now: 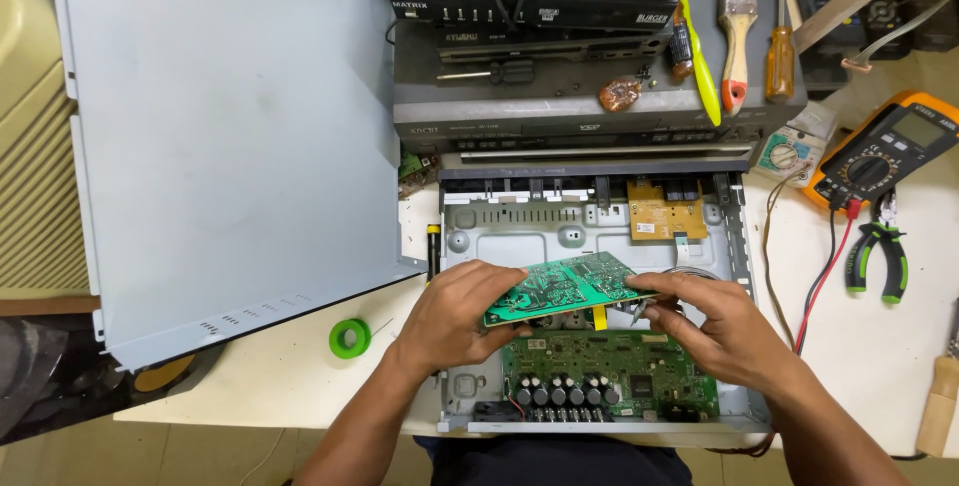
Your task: Connecting ribbon cables and installing circuit boards into an electronic device chassis during a repair process.
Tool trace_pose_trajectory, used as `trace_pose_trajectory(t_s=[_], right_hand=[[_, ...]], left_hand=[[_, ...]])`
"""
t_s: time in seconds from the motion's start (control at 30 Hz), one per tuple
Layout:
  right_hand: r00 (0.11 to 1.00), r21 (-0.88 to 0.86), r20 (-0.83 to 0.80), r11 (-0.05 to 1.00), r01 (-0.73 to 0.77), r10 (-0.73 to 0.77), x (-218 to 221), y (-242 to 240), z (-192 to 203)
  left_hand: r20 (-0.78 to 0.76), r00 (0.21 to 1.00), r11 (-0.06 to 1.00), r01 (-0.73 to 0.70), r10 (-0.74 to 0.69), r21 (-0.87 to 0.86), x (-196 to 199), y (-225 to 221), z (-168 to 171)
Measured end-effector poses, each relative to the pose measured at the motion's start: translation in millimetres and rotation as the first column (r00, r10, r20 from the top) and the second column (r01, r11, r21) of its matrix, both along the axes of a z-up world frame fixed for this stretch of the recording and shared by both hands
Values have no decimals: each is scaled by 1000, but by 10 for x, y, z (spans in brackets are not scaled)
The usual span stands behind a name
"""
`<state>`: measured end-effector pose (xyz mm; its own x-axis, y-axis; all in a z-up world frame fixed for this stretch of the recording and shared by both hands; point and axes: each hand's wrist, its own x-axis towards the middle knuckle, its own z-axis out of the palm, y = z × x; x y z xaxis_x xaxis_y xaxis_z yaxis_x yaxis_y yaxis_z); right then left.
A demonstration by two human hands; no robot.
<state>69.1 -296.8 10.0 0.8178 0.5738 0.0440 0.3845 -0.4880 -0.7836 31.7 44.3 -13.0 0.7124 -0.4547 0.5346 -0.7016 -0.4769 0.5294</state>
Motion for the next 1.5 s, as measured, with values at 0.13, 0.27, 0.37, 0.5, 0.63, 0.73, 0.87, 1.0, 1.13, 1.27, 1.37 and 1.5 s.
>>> trace_pose_trajectory(t_s=[0.13,0.27,0.37,0.5,0.63,0.73,0.87,1.0,1.13,1.27,1.37,1.5], right_hand=[[1000,4,7,1000,-10,10,-10,-9,3],[999,-12,38,1000,-1,2,-39,-59,-66],[999,11,1,999,51,-51,-80,-39,-43],[999,0,12,999,52,-52,-113,-36,-22],[999,-37,-30,999,39,-40,-112,-64,-25],[998,-84,-61,996,-21,16,-84,-144,45],[975,-5,-203,995,-96,93,-20,-318,340],[971,6,-179,987,-162,161,63,-630,397],[988,93,-52,985,-143,148,61,-669,491],[994,110,-79,992,-63,72,37,-661,479],[994,90,-25,990,-106,109,56,-644,491],[968,114,-111,971,-211,223,113,-658,498]], left_hand=[[-33,999,999,26,-25,31,25,11,0],[-10,999,997,47,-47,59,60,19,44],[-12,999,996,50,-49,78,80,17,57],[-11,999,996,52,-52,72,97,17,54],[-31,999,996,41,-39,74,98,25,36],[-46,998,997,47,-44,64,87,39,-16],[-34,999,997,38,-36,62,78,37,-25],[-39,999,999,-15,14,-39,68,38,-114],[-105,994,976,-47,25,-213,85,26,-203],[-118,992,967,-64,36,-247,117,25,-188],[-133,991,954,-70,32,-290,135,52,-202],[-153,988,945,-59,10,-323,133,115,-174]])
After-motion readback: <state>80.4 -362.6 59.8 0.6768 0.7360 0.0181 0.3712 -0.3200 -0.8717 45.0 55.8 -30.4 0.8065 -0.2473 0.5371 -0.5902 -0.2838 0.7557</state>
